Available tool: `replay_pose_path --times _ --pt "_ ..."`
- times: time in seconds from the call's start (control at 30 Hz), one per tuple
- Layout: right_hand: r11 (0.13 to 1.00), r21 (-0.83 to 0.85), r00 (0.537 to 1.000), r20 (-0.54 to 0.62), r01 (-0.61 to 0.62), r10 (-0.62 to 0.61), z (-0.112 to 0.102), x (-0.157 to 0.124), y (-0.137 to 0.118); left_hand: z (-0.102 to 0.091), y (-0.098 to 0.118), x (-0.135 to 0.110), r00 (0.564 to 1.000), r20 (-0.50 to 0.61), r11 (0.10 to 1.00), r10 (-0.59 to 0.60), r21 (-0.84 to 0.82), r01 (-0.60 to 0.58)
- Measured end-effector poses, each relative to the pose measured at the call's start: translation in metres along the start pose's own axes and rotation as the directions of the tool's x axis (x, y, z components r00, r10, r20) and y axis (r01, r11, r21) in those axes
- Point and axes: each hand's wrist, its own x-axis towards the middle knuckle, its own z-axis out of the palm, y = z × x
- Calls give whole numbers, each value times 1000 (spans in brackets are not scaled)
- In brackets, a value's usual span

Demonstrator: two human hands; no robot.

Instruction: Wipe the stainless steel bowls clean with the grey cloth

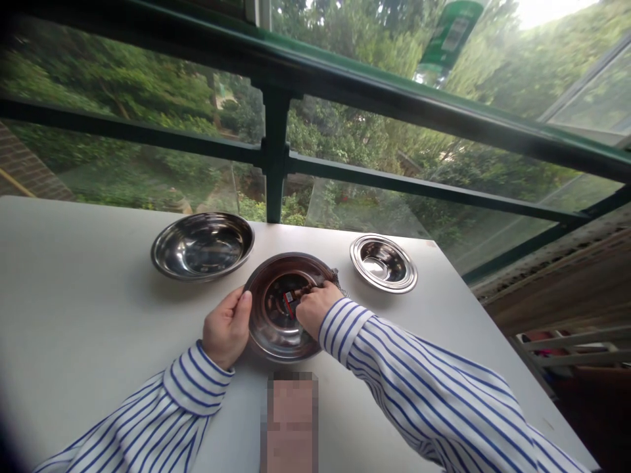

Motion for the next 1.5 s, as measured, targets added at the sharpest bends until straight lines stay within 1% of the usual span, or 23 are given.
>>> replay_pose_path --times 0.07,0.1,0.2,0.3,0.37,0.43,0.5,0.57,0.63,0.7,0.77,0.87,0.97,1.03,1.1,1.2,1.3,1.4,1.47,1.5 --pt "1000 -12 1000 -12 -24 24 -1 -1 4 0 -1 0 1000 -8 1000 -1 -9 1" --pt "1000 -8 1000 -19 -16 15 0 -1 4 0 -1 0 1000 -15 1000 -3 -13 3" --pt "997 33 997 -49 67 -65 6 2 0 0 -1 -1 1000 -23 1000 -5 -27 4" --pt "982 88 982 -104 165 -155 15 7 -11 -1 1 -1 999 -30 1000 -11 -12 11" --pt "976 117 973 -162 183 -163 19 13 -20 -1 2 0 999 -34 1000 -17 10 17" --pt "978 144 967 -229 149 -113 20 20 -28 -2 3 0 999 -28 999 -20 26 21" --pt "982 170 957 -290 87 -35 19 28 -30 -2 2 -1 1000 -19 999 -23 36 24" --pt "981 191 942 -333 26 39 15 34 -27 -2 0 -1 1000 -21 999 -22 38 22" --pt "980 200 931 -355 -14 86 12 38 -21 -1 -4 -2 999 -28 1000 -20 24 21" --pt "980 197 932 -353 -11 82 12 37 -15 -1 -7 -2 999 -32 1000 -27 7 28" --pt "982 186 944 -328 36 28 14 30 -11 -1 -7 -2 999 -36 999 -37 6 37" --pt "978 170 962 -266 116 -68 21 15 -9 -1 -4 -1 999 -39 999 -25 19 26" --pt "978 158 967 -234 137 -98 25 7 -11 -1 1 0 999 -37 1000 -5 30 6" --pt "980 154 964 -251 127 -85 25 10 -17 -1 3 1 999 -29 999 -13 42 15" --pt "982 156 958 -281 105 -58 21 20 -24 -2 2 1 999 -19 998 -35 52 36" --pt "984 170 945 -326 43 15 13 37 -27 -3 -2 1 998 -24 997 -51 56 52" --pt "982 182 928 -355 -53 116 6 46 -17 -3 -5 1 998 -42 998 -48 45 50" --pt "973 179 911 -361 -142 199 5 45 -4 -2 -5 1 998 -32 998 -50 27 51" --pt "974 164 912 -354 -157 207 6 43 -3 -1 -3 2 999 -25 999 -48 22 49" --pt "978 152 917 -350 -144 189 6 42 -5 -1 -3 2 999 -22 999 -48 22 48"
